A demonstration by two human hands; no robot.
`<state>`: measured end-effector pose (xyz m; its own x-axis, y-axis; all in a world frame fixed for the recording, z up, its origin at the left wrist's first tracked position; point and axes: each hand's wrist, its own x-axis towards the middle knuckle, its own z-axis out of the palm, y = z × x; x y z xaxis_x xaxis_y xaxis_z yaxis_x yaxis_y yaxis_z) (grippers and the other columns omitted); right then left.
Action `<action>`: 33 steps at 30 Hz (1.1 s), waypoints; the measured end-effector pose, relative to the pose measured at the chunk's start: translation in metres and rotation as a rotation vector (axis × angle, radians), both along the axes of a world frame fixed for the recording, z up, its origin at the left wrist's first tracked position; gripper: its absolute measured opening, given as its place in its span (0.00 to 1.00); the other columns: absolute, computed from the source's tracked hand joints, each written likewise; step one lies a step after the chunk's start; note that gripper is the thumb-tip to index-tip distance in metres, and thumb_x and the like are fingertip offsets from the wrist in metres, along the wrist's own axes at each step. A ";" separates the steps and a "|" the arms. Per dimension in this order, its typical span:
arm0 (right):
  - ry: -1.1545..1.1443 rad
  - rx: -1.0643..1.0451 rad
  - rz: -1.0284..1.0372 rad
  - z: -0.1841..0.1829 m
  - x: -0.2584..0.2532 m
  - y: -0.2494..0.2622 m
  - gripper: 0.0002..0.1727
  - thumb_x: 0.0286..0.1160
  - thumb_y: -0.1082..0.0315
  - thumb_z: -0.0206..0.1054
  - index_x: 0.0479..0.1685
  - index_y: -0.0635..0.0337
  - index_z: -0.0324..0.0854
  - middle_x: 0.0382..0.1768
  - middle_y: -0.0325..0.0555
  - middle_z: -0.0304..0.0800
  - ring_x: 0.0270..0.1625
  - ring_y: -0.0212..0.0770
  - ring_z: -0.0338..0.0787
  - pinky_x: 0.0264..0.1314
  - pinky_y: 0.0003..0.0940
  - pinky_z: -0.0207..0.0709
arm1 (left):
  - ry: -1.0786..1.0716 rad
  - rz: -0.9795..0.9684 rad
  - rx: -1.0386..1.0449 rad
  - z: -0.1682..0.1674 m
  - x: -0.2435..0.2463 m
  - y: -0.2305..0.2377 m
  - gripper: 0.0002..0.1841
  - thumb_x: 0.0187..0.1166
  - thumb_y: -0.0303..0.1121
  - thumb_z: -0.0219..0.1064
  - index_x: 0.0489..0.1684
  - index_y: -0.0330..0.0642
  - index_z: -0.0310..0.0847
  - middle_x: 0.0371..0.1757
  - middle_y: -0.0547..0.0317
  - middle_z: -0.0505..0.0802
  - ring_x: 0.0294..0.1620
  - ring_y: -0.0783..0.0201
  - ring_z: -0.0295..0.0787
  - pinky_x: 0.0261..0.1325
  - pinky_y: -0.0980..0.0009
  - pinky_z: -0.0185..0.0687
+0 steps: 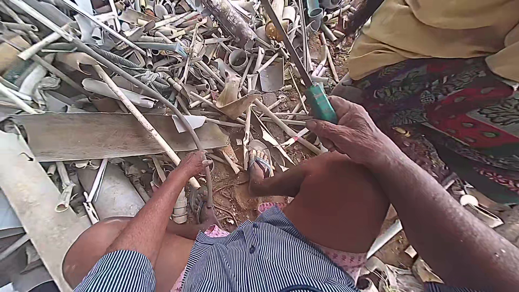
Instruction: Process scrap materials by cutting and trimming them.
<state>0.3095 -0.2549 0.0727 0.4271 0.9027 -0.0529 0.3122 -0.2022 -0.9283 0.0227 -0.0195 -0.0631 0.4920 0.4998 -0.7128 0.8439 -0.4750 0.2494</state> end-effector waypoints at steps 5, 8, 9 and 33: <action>0.029 -0.060 -0.062 -0.005 -0.002 0.007 0.09 0.73 0.63 0.67 0.48 0.50 0.76 0.14 0.28 0.74 0.10 0.21 0.71 0.12 0.15 0.67 | -0.004 -0.110 -0.046 -0.013 0.033 0.006 0.29 0.90 0.44 0.59 0.81 0.29 0.69 0.74 0.30 0.82 0.80 0.36 0.75 0.83 0.41 0.63; 0.071 -0.072 -0.104 -0.003 -0.003 0.013 0.08 0.71 0.64 0.67 0.45 0.48 0.76 0.12 0.27 0.74 0.09 0.20 0.71 0.11 0.14 0.66 | -0.017 -0.070 0.012 -0.008 0.059 0.010 0.30 0.90 0.45 0.59 0.82 0.29 0.66 0.76 0.29 0.80 0.80 0.35 0.74 0.81 0.40 0.64; 0.061 -0.082 -0.107 -0.004 -0.002 0.015 0.08 0.70 0.62 0.67 0.43 0.47 0.76 0.12 0.26 0.74 0.09 0.20 0.71 0.11 0.14 0.66 | -0.053 -0.037 0.053 -0.009 0.068 0.014 0.31 0.90 0.43 0.60 0.86 0.32 0.62 0.79 0.30 0.77 0.82 0.35 0.72 0.82 0.41 0.64; -0.062 -0.303 -0.015 -0.016 0.023 0.047 0.18 0.78 0.57 0.69 0.59 0.54 0.71 0.32 0.17 0.81 0.26 0.14 0.80 0.29 0.18 0.78 | -0.573 -0.448 0.297 -0.013 0.110 0.126 0.10 0.77 0.26 0.69 0.49 0.30 0.89 0.41 0.37 0.94 0.48 0.37 0.93 0.56 0.40 0.84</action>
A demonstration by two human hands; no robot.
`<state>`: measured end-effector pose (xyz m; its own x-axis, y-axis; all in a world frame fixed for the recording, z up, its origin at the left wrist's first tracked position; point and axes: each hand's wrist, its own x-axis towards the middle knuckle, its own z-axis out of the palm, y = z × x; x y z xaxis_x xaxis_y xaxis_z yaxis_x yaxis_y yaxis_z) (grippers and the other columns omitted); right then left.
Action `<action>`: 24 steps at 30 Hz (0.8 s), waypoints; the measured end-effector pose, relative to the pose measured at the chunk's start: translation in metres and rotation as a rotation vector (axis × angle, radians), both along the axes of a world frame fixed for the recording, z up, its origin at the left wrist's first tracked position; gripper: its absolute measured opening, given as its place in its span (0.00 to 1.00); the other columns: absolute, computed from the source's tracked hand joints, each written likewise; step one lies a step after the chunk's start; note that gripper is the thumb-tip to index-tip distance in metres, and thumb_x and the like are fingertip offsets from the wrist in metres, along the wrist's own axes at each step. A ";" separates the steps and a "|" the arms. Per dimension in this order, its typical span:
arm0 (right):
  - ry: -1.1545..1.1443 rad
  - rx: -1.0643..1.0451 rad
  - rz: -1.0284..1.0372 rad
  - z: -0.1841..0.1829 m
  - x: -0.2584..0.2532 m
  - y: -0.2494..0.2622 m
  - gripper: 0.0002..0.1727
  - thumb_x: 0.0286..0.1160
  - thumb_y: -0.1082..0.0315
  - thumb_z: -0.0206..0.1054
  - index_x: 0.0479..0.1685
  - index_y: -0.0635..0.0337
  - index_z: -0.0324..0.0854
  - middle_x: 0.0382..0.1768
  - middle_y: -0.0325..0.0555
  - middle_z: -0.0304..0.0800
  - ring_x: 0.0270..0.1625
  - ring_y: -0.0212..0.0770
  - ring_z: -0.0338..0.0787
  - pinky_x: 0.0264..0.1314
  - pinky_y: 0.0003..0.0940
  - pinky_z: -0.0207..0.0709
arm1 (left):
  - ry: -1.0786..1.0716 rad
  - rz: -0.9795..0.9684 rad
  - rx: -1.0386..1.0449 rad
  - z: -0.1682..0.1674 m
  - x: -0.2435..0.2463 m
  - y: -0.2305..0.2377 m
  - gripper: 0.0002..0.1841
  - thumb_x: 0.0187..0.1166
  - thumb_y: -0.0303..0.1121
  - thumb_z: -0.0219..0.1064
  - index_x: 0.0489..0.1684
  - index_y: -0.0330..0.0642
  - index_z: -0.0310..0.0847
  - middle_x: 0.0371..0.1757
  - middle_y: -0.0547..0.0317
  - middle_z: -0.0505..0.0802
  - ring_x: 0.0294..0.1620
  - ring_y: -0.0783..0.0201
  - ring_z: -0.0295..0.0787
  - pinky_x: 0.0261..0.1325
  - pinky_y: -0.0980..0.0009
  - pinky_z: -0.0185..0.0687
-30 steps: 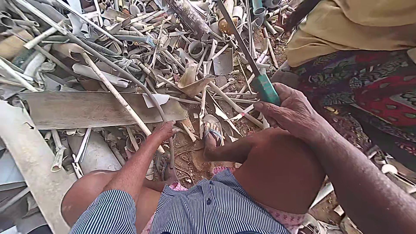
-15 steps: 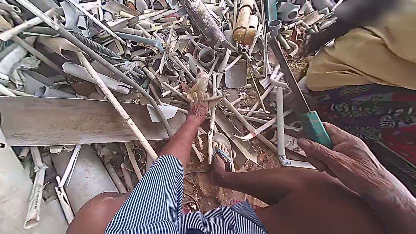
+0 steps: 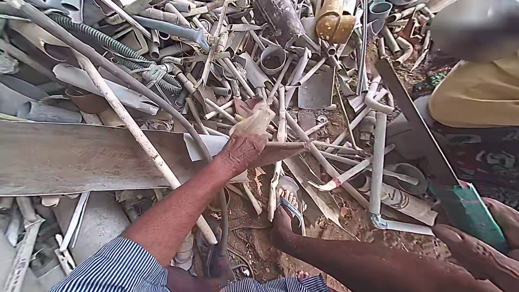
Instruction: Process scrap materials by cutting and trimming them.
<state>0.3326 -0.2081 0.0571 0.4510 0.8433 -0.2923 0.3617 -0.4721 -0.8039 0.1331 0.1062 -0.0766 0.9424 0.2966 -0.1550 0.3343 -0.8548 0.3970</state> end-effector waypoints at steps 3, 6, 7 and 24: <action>-0.036 0.024 0.018 0.001 0.001 -0.005 0.20 0.78 0.58 0.67 0.57 0.63 0.71 0.33 0.22 0.80 0.28 0.14 0.79 0.31 0.17 0.77 | 0.056 -0.032 -0.011 0.040 -0.047 -0.014 0.09 0.79 0.22 0.63 0.47 0.29 0.89 0.39 0.35 0.94 0.47 0.35 0.93 0.54 0.39 0.82; -0.071 0.030 0.012 0.001 0.001 -0.013 0.22 0.77 0.59 0.67 0.58 0.67 0.71 0.34 0.26 0.80 0.28 0.14 0.79 0.31 0.17 0.77 | 0.323 -0.139 -0.012 0.069 -0.083 -0.041 0.09 0.83 0.23 0.61 0.46 0.29 0.87 0.40 0.33 0.92 0.50 0.32 0.91 0.56 0.36 0.79; -0.072 0.036 0.003 0.001 0.002 -0.016 0.22 0.77 0.57 0.68 0.58 0.66 0.71 0.34 0.25 0.80 0.28 0.14 0.78 0.30 0.16 0.77 | 0.382 -0.170 0.010 0.074 -0.092 -0.048 0.08 0.82 0.23 0.62 0.45 0.30 0.87 0.40 0.35 0.92 0.50 0.33 0.90 0.56 0.37 0.79; -0.052 0.204 -0.057 0.001 -0.008 -0.026 0.29 0.73 0.48 0.68 0.58 0.68 0.74 0.36 0.29 0.81 0.27 0.13 0.77 0.29 0.13 0.73 | -0.318 -0.076 0.432 0.093 -0.201 -0.081 0.13 0.81 0.26 0.55 0.39 0.46 0.89 0.32 0.56 0.93 0.37 0.54 0.88 0.60 0.53 0.77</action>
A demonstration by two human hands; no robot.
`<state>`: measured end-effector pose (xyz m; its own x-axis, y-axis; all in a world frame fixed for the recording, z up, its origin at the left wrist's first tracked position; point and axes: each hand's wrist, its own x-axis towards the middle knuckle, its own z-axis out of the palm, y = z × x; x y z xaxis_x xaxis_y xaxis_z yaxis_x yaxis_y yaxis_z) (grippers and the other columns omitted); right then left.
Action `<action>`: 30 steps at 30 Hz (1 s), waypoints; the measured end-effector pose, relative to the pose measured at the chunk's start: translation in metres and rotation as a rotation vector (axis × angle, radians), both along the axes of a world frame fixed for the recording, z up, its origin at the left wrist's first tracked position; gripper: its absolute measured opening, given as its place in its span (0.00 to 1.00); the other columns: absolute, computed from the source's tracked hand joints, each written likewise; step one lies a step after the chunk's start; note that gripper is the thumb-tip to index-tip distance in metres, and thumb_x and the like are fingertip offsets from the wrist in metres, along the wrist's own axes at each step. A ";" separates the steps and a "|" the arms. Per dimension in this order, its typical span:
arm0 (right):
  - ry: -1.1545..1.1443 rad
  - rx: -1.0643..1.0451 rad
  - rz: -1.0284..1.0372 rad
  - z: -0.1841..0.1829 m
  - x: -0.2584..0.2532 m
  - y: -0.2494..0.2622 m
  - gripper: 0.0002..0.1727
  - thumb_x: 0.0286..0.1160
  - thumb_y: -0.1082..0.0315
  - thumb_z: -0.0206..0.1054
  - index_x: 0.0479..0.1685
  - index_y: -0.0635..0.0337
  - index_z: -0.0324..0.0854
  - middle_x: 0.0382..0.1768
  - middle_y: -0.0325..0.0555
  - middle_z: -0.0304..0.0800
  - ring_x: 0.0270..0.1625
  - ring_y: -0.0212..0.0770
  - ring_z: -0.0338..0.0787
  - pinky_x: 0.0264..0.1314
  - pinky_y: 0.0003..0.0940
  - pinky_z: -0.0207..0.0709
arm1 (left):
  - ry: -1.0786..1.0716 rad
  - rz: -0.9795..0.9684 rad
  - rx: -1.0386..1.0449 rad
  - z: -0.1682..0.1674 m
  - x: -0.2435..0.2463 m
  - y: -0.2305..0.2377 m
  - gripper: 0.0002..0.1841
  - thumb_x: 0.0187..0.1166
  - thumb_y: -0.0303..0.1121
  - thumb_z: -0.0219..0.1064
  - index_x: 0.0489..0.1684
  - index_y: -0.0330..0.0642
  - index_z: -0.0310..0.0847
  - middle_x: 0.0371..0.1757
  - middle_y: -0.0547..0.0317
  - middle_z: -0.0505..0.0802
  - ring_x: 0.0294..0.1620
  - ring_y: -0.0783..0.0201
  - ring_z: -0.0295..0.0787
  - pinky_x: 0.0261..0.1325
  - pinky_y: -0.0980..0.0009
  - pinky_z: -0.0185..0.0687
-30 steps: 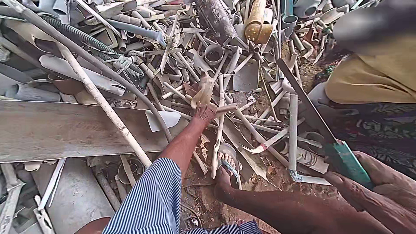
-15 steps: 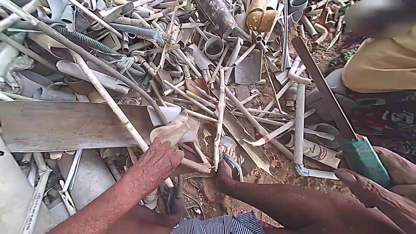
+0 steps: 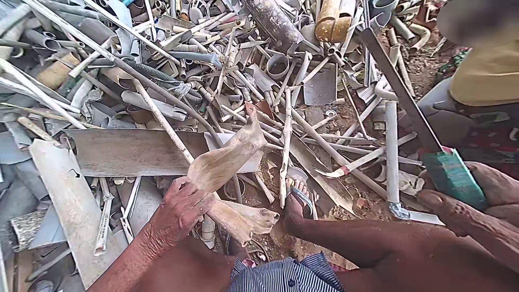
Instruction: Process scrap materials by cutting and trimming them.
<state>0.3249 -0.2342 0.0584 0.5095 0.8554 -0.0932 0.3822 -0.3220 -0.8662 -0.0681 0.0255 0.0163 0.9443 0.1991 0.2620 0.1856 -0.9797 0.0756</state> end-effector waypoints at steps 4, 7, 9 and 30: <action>0.081 -0.096 -0.111 0.031 -0.022 0.019 0.18 0.68 0.68 0.66 0.53 0.70 0.74 0.31 0.27 0.80 0.24 0.11 0.74 0.29 0.07 0.69 | -0.019 -0.011 -0.061 0.001 -0.001 -0.012 0.12 0.79 0.27 0.57 0.39 0.47 0.90 0.35 0.58 0.95 0.41 0.55 0.91 0.57 0.59 0.79; 0.127 -0.192 -0.241 0.048 -0.036 0.035 0.10 0.69 0.79 0.65 0.46 0.72 0.74 0.25 0.33 0.73 0.20 0.18 0.70 0.29 0.10 0.68 | -0.052 0.057 -0.243 -0.002 0.003 -0.020 0.13 0.81 0.35 0.59 0.37 0.45 0.92 0.37 0.56 0.96 0.40 0.57 0.92 0.49 0.61 0.81; 0.024 -0.040 -0.019 -0.003 0.007 -0.001 0.21 0.71 0.55 0.69 0.55 0.59 0.73 0.28 0.23 0.79 0.20 0.14 0.76 0.21 0.12 0.72 | -0.072 0.171 -0.539 0.000 0.007 -0.023 0.15 0.81 0.41 0.64 0.40 0.38 0.91 0.39 0.54 0.96 0.43 0.63 0.92 0.51 0.65 0.83; 0.056 -0.071 -0.077 -0.030 0.027 -0.021 0.26 0.65 0.47 0.71 0.56 0.52 0.74 0.23 0.22 0.75 0.15 0.16 0.72 0.16 0.15 0.68 | -0.558 0.767 -1.450 0.026 0.055 -0.028 0.14 0.91 0.26 0.47 0.64 0.30 0.74 0.47 0.60 0.93 0.48 0.75 0.92 0.58 0.75 0.88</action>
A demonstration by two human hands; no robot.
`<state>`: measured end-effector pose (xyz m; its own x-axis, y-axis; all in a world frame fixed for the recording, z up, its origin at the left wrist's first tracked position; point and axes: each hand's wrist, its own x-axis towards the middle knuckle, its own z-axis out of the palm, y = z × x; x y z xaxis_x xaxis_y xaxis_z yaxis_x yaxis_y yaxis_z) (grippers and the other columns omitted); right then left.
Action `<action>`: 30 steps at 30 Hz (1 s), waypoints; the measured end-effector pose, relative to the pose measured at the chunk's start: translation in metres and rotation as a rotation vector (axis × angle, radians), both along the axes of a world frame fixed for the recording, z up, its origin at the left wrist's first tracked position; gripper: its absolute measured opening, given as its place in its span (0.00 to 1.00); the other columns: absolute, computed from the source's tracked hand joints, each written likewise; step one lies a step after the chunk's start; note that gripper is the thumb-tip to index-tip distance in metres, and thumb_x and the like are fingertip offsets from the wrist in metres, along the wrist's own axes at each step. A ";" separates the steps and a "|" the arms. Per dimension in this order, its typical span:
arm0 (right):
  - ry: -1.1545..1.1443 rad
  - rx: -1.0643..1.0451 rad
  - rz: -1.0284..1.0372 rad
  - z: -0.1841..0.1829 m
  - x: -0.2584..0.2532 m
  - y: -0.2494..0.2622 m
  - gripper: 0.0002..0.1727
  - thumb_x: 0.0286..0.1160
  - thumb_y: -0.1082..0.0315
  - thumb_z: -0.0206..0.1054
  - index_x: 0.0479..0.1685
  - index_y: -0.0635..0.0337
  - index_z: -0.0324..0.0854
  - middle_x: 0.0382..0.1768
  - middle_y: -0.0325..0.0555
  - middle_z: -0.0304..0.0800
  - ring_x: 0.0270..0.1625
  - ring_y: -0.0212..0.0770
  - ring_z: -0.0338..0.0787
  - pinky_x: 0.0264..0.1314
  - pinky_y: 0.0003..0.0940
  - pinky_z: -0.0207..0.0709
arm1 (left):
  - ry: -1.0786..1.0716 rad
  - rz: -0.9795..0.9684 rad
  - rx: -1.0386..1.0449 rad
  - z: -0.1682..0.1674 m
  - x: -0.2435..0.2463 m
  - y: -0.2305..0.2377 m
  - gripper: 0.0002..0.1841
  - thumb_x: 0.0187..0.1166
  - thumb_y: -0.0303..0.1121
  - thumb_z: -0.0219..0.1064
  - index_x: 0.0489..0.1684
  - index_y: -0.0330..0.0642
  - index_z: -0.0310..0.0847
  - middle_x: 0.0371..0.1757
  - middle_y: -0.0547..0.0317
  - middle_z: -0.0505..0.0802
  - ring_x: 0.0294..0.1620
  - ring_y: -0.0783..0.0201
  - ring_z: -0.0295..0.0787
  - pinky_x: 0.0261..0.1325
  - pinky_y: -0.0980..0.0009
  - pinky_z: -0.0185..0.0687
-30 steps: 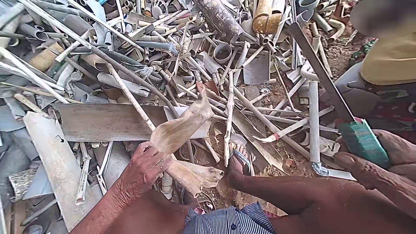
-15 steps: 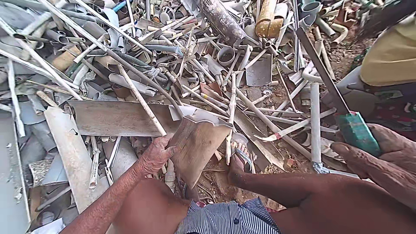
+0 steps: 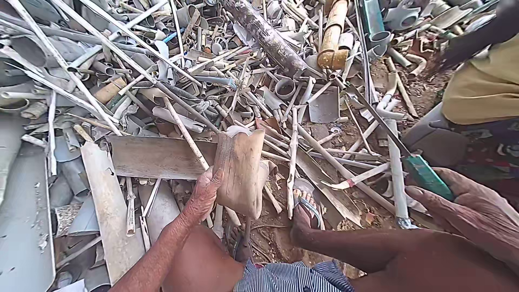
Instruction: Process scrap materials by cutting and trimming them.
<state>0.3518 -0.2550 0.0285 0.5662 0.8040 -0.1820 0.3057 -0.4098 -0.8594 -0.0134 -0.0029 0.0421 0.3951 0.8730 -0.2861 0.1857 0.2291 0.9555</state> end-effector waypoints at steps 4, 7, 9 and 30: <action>-0.052 -0.016 0.048 0.001 -0.002 0.003 0.28 0.65 0.45 0.69 0.57 0.56 0.75 0.26 0.24 0.75 0.18 0.15 0.72 0.19 0.16 0.68 | 0.010 0.167 -0.052 0.009 0.012 0.002 0.15 0.94 0.29 0.45 0.63 0.29 0.74 0.48 0.55 0.90 0.49 0.72 0.90 0.57 0.73 0.87; -0.071 -0.029 0.068 0.001 -0.003 0.006 0.28 0.64 0.44 0.69 0.55 0.55 0.76 0.26 0.24 0.75 0.19 0.15 0.73 0.20 0.16 0.68 | -0.005 0.285 -0.046 0.008 0.012 0.013 0.19 0.96 0.34 0.42 0.62 0.30 0.75 0.48 0.52 0.89 0.51 0.69 0.89 0.59 0.70 0.85; -0.083 -0.027 0.062 0.000 -0.004 0.007 0.28 0.63 0.43 0.69 0.54 0.54 0.77 0.26 0.24 0.75 0.19 0.15 0.72 0.20 0.16 0.67 | -0.091 0.373 -0.064 0.002 0.007 0.025 0.19 0.97 0.37 0.41 0.54 0.33 0.77 0.42 0.53 0.91 0.45 0.67 0.92 0.53 0.67 0.89; -0.125 -0.099 -0.018 0.001 -0.005 0.013 0.25 0.66 0.51 0.68 0.56 0.59 0.78 0.27 0.33 0.77 0.21 0.24 0.73 0.24 0.25 0.69 | -0.991 0.482 -0.054 -0.065 0.003 0.002 0.17 0.88 0.28 0.41 0.42 0.41 0.80 0.31 0.61 0.95 0.39 0.66 0.96 0.46 0.66 0.92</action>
